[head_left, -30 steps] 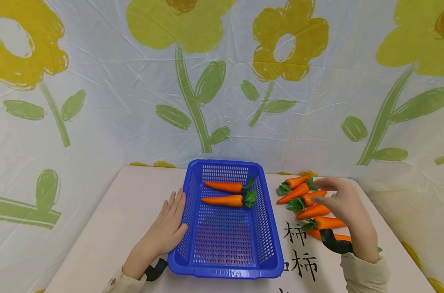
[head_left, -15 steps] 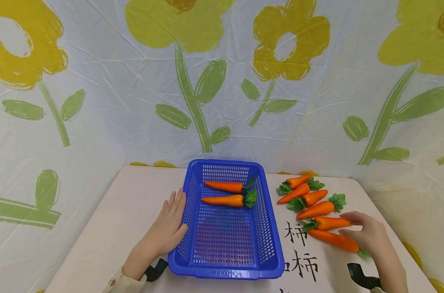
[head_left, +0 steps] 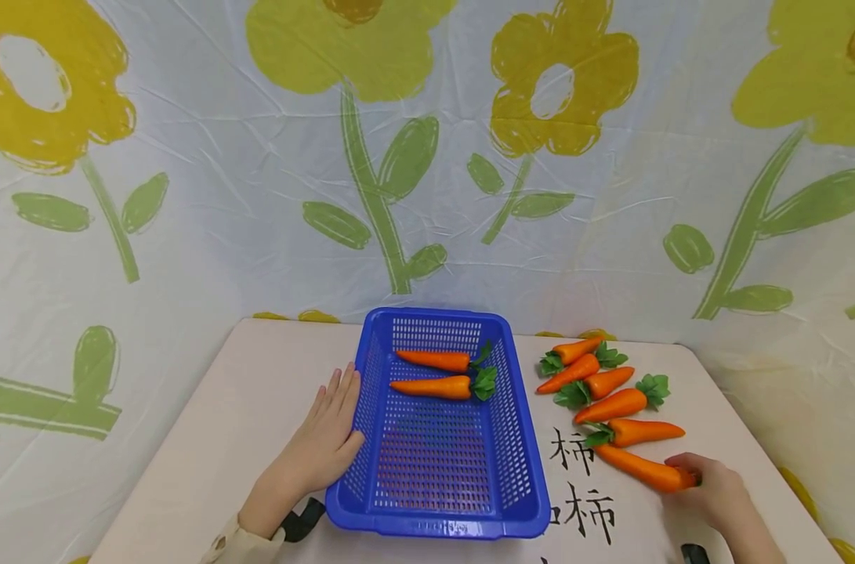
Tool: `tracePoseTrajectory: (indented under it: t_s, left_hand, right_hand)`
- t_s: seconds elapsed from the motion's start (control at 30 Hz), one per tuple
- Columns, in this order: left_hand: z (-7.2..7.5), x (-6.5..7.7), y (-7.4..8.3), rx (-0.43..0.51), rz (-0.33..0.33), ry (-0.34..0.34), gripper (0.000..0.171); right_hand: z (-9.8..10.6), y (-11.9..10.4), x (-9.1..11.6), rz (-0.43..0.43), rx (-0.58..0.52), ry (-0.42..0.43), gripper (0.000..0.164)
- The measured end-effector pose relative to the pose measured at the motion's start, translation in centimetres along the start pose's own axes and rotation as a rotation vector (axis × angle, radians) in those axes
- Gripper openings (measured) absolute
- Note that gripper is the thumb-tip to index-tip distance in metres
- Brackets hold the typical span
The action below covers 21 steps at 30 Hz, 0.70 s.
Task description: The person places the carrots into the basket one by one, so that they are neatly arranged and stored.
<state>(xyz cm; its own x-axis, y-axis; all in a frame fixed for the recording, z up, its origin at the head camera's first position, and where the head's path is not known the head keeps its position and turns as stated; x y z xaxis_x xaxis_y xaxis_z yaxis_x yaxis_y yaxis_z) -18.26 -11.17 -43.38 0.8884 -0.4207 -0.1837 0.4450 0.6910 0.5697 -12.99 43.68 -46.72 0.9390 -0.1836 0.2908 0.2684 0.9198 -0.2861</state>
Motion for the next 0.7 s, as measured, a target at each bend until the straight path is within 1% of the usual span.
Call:
tracePoseTrajectory:
  t_s: [0.17,0.43,0.7]
  left_hand:
    - [0.0,0.0,0.0,0.0,-0.003,0.003,0.078]
    - [0.0,0.0,-0.1,0.0,-0.006,0.004,0.078]
    - [0.1,-0.1,-0.1,-0.001,-0.002,0.0,0.079]
  right_hand:
    - [-0.3,0.0,-0.3,-0.003,0.009,0.015,0.042]
    - [0.0,-0.4,-0.2,0.015,0.012,0.032,0.041]
    - [1.3,-1.2,0.1,0.053,0.023,0.047,0.041]
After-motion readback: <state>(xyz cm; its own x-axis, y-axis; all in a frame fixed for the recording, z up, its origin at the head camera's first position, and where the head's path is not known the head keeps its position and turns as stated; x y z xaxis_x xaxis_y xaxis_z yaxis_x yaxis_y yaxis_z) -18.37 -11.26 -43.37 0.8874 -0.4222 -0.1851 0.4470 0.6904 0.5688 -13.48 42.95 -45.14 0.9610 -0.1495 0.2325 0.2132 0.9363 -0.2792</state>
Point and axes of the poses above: each hand's wrist, its own x-axis away from the middle knuckle, its own z-axis out of the back of the hand, y = z × x, the point moved 5 cm from there along -x, towards the middle knuckle, and after that the axes turned 9 degrees about x, right-handed, at the moved point
